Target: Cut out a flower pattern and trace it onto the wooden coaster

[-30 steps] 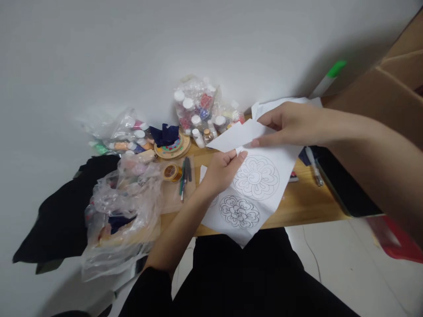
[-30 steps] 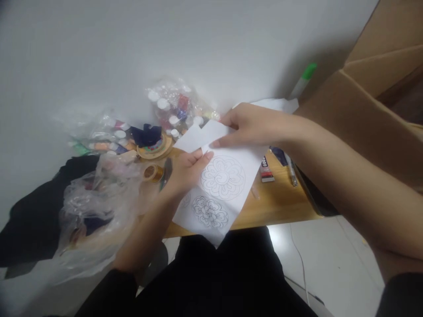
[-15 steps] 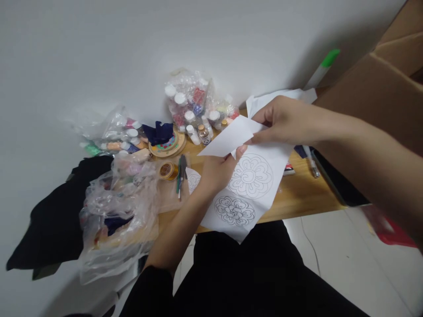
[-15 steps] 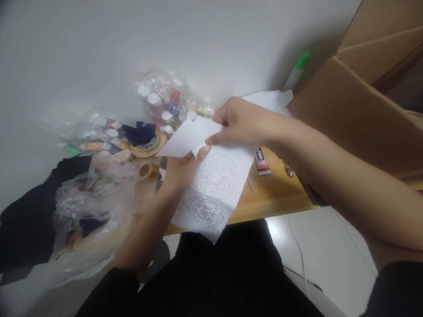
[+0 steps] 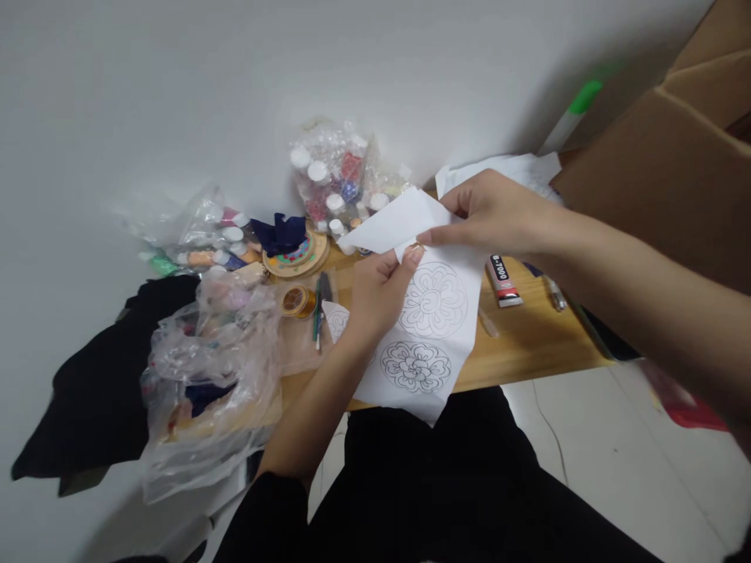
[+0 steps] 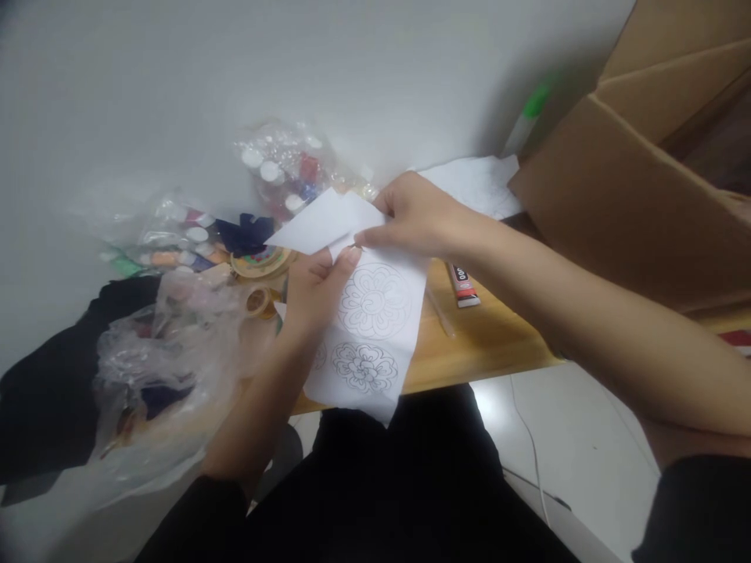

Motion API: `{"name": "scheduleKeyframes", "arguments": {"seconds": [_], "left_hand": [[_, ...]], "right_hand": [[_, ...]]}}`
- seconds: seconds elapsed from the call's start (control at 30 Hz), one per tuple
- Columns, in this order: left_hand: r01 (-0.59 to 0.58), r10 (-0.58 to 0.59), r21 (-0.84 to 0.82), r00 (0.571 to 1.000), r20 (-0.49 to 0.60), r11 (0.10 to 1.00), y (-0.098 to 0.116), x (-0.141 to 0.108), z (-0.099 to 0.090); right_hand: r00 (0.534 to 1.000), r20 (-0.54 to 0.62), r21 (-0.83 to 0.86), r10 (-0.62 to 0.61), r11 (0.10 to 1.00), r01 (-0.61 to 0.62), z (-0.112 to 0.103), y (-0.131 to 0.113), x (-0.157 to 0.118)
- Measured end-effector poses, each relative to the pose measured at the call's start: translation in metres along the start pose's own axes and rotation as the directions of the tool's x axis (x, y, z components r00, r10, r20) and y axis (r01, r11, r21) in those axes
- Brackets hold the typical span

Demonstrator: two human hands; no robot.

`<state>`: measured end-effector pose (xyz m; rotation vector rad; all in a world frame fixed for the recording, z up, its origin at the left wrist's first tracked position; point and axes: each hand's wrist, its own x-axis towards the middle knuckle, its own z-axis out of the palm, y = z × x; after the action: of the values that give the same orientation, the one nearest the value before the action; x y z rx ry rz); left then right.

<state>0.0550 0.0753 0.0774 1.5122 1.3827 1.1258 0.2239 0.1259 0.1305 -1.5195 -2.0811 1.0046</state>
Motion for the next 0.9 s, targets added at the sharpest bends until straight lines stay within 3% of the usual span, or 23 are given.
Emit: {"name": "scheduleKeyframes", "arguments": {"seconds": [0.17, 0.27, 0.37, 0.53, 0.73, 0.9], "left_hand": [[0.111, -0.105, -0.157, 0.994, 0.044, 0.981, 0.004, -0.001, -0.001], [0.241, -0.204, -0.243, 0.964, 0.169, 0.94, 0.004, 0.001, -0.002], [0.306, -0.231, -0.265, 0.933, 0.277, 0.914, 0.002, 0.004, -0.003], [0.286, -0.199, -0.347, 0.943, 0.266, 0.893, 0.004, 0.003, -0.002], [0.424, -0.299, -0.354, 0.885, 0.356, 0.834, 0.008, -0.002, -0.001], [0.421, -0.315, -0.391, 0.898, 0.308, 0.818, 0.001, 0.001, 0.001]], "right_hand": [[1.0, 0.003, -0.042, -0.002, 0.999, 0.003, -0.001, -0.009, -0.002], [1.0, 0.012, -0.131, -0.011, 0.991, 0.012, -0.002, -0.018, -0.004], [0.995, 0.025, -0.244, -0.101, 0.964, 0.104, -0.003, -0.022, -0.003], [0.983, 0.009, -0.321, -0.181, 0.931, 0.174, 0.0, -0.017, 0.002], [0.985, -0.089, -0.411, -0.145, 0.906, 0.096, 0.003, -0.012, 0.006], [0.99, -0.053, -0.403, -0.127, 0.91, 0.095, -0.007, -0.017, 0.002]]}}
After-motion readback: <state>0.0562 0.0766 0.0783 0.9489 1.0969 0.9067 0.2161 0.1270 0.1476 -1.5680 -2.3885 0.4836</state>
